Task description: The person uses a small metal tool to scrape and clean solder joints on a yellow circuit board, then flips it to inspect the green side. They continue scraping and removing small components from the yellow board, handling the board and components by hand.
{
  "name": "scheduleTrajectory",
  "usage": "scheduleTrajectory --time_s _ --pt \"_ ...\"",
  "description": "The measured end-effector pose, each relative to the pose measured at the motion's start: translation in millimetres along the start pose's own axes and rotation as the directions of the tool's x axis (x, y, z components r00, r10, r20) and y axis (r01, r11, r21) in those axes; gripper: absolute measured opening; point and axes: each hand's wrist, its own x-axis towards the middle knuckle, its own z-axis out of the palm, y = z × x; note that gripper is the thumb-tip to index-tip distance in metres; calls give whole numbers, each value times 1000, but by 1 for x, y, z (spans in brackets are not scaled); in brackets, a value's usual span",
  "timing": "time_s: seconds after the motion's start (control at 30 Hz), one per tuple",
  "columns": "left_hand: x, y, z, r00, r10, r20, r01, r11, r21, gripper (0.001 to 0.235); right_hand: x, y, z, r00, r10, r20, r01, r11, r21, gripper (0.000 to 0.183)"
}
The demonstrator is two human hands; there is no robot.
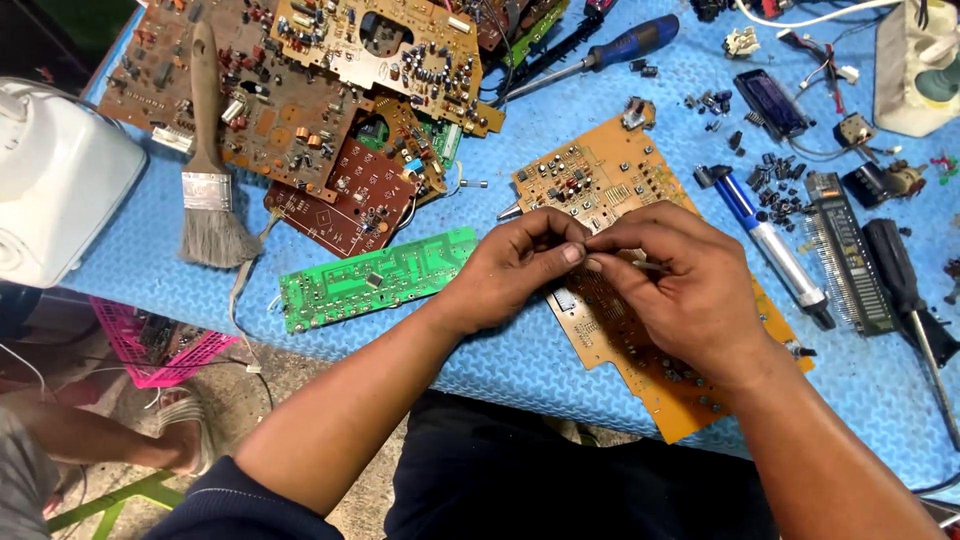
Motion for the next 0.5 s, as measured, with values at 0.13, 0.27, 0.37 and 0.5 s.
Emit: scheduleTrajectory --time_s 0.13,0.27,0.37,0.5 --pt "1 2 -1 1000 -1 -21 2 1000 19 22 3 3 -7 999 4 38 -4 1000 -8 13" --pt "3 7 -1 997 -56 -47 58 998 37 24 5 3 -12 994 40 97 -37 999 -26 17" --pt "2 3 -2 994 -90 -60 89 996 -21 24 8 -6 -14 989 70 132 -74 997 28 18" --pt "3 5 -4 999 -39 -24 36 992 -118 24 9 -10 -12 982 123 142 -133 989 64 32"
